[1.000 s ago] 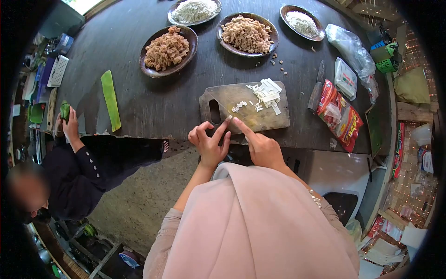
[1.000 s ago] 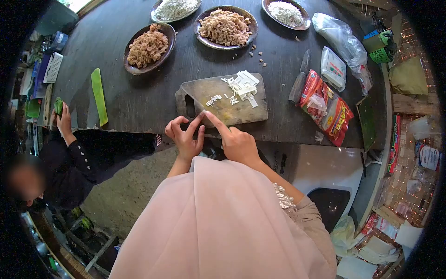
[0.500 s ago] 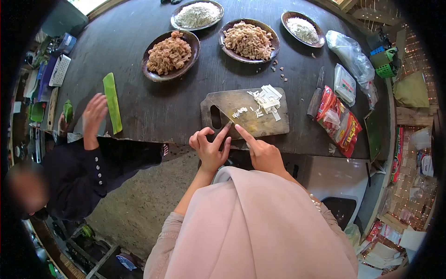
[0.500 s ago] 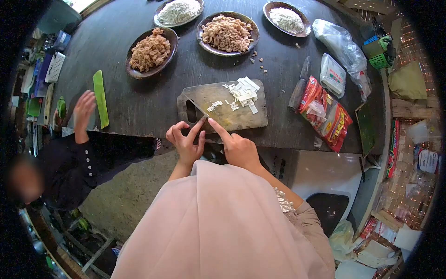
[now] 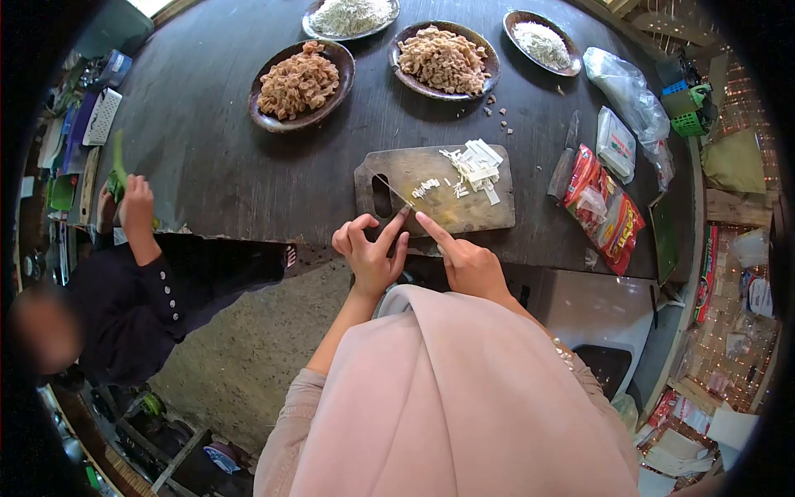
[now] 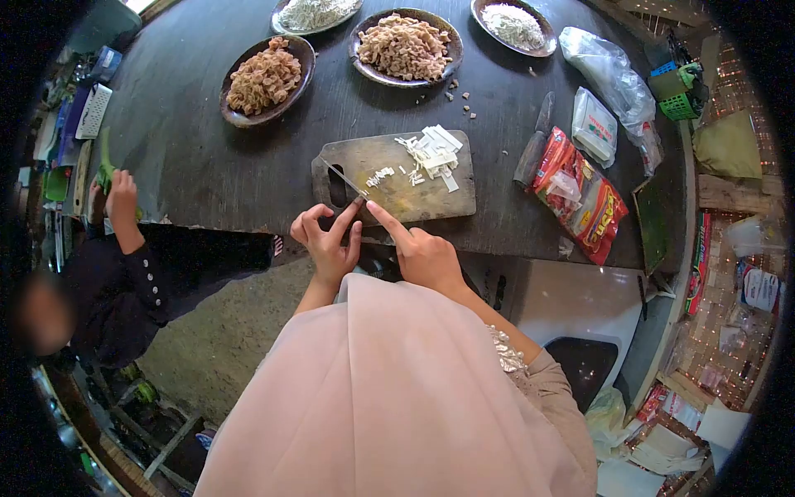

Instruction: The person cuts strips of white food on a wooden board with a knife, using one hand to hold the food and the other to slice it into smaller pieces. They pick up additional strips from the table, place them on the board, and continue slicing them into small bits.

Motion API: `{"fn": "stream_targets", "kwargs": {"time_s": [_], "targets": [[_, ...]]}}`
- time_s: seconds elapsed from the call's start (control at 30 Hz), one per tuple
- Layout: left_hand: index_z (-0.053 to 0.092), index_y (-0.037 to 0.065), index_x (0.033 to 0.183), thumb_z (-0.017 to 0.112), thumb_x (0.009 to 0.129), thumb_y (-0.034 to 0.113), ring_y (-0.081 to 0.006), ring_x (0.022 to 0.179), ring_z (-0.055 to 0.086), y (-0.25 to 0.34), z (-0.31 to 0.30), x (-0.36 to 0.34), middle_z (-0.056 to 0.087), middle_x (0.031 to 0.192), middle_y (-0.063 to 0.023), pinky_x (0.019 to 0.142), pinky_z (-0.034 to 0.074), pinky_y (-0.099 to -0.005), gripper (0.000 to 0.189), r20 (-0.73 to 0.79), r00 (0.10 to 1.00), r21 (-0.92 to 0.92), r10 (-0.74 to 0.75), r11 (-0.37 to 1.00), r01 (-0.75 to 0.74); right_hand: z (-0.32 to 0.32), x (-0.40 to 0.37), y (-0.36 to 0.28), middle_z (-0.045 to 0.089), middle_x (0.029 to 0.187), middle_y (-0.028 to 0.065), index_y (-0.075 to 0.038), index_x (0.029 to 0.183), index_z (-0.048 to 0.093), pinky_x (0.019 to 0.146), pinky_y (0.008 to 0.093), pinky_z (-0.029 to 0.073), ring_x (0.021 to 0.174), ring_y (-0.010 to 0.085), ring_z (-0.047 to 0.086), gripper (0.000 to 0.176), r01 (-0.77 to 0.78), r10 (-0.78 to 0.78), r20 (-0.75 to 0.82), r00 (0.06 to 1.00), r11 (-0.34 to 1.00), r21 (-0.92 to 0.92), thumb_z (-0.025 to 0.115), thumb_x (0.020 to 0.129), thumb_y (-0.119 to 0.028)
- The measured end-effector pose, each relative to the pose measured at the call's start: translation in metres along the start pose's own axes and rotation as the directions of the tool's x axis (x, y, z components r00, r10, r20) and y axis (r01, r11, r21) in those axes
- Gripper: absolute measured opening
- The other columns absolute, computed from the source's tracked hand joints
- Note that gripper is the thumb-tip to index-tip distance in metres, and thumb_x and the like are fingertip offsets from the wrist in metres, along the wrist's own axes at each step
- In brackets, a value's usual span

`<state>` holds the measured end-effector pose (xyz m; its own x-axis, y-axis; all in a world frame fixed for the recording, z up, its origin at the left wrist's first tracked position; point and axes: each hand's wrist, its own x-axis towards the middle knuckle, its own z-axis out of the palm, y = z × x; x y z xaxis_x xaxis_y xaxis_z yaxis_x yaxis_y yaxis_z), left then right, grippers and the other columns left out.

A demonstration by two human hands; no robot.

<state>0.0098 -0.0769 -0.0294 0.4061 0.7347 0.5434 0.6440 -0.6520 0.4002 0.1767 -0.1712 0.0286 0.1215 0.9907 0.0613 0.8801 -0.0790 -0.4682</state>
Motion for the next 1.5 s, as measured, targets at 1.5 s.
{"fn": "stream_targets", "kwargs": {"time_s": [1.5], "targets": [[0.077, 0.024, 0.118, 0.071, 0.092, 0.031, -0.0262, 0.109, 0.037, -0.001, -0.002, -0.001, 0.046, 0.107, -0.0042, 0.098, 0.025, -0.0447, 0.028, 0.024, 1.000, -0.004, -0.003, 1.000, 0.003, -0.006, -0.001, 0.001, 0.061, 0.064, 0.0111, -0.037, 0.160, 0.032, 0.053, 0.0438, 0.055, 0.053, 0.0297, 0.065, 0.086, 0.009, -0.012, 0.037, 0.999, 0.998, 0.064, 0.061, 0.087, -0.002]]}}
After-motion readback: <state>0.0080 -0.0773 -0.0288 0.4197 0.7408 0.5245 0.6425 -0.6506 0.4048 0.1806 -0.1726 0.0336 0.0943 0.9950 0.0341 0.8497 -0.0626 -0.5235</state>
